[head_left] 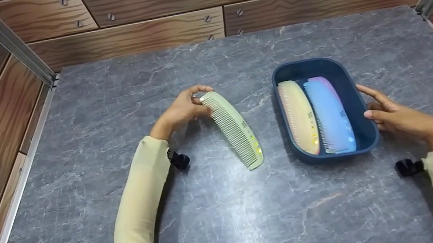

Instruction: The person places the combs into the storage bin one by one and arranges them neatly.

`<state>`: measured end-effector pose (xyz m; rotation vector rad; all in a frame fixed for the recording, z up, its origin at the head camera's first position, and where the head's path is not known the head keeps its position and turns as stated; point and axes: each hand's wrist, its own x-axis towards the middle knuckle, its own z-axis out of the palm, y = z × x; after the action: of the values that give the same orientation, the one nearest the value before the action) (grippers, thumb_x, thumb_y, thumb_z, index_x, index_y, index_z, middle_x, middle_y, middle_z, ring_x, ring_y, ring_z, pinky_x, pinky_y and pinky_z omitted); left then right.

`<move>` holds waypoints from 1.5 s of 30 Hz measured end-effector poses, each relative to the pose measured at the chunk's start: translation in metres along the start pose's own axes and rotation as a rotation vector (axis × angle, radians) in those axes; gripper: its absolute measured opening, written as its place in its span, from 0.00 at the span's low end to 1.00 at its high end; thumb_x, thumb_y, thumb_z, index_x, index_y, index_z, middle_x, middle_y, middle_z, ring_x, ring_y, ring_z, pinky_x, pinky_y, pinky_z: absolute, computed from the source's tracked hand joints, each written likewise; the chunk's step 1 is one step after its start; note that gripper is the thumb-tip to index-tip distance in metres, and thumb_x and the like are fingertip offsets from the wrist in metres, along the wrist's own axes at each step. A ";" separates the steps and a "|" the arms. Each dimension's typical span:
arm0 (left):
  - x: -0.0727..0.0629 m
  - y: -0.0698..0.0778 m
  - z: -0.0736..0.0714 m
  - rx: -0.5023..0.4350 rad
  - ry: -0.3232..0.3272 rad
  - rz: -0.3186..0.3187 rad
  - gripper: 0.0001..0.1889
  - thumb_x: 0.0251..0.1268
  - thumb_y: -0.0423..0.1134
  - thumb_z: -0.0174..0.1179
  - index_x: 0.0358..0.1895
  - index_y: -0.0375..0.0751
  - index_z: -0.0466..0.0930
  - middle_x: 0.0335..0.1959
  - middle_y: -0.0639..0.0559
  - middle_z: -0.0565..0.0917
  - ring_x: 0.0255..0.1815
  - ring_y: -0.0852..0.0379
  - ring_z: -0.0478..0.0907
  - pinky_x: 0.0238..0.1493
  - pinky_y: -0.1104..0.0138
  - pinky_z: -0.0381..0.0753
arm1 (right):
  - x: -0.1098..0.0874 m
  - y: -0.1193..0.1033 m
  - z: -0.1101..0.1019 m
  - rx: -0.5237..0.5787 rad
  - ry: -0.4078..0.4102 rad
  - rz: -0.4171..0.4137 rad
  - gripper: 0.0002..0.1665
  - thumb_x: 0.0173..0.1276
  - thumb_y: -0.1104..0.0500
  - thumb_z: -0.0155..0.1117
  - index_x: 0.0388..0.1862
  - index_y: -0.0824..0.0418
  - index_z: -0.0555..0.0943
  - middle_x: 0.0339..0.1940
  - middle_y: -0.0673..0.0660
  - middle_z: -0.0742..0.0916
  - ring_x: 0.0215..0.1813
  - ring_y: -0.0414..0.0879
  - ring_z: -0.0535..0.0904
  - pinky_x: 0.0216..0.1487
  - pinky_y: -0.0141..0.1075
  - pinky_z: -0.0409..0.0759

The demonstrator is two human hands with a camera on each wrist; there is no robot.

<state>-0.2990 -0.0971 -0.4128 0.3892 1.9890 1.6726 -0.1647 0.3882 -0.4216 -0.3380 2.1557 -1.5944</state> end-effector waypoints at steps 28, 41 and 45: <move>-0.003 0.007 0.008 -0.127 0.104 0.067 0.27 0.52 0.18 0.57 0.58 0.37 0.69 0.33 0.49 0.84 0.29 0.60 0.79 0.32 0.69 0.75 | 0.000 0.000 0.000 -0.096 0.048 0.018 0.40 0.79 0.59 0.44 0.79 0.40 0.38 0.52 0.48 0.77 0.46 0.38 0.81 0.42 0.35 0.82; -0.002 0.006 0.011 -0.053 0.125 0.057 0.27 0.52 0.22 0.62 0.59 0.40 0.71 0.32 0.53 0.85 0.24 0.60 0.77 0.22 0.69 0.67 | 0.000 0.000 -0.001 -0.064 0.034 0.015 0.40 0.79 0.60 0.44 0.79 0.39 0.38 0.53 0.48 0.77 0.48 0.37 0.81 0.45 0.33 0.82; -0.003 0.006 0.012 -0.051 0.136 0.055 0.27 0.54 0.27 0.64 0.59 0.43 0.72 0.30 0.52 0.84 0.21 0.59 0.75 0.19 0.69 0.64 | -0.001 0.000 0.000 -0.020 0.021 0.012 0.41 0.78 0.61 0.44 0.79 0.39 0.38 0.55 0.47 0.77 0.50 0.37 0.81 0.47 0.32 0.82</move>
<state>-0.2902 -0.0876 -0.4074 0.3217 2.0444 1.8236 -0.1643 0.3886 -0.4218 -0.3150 2.1861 -1.5778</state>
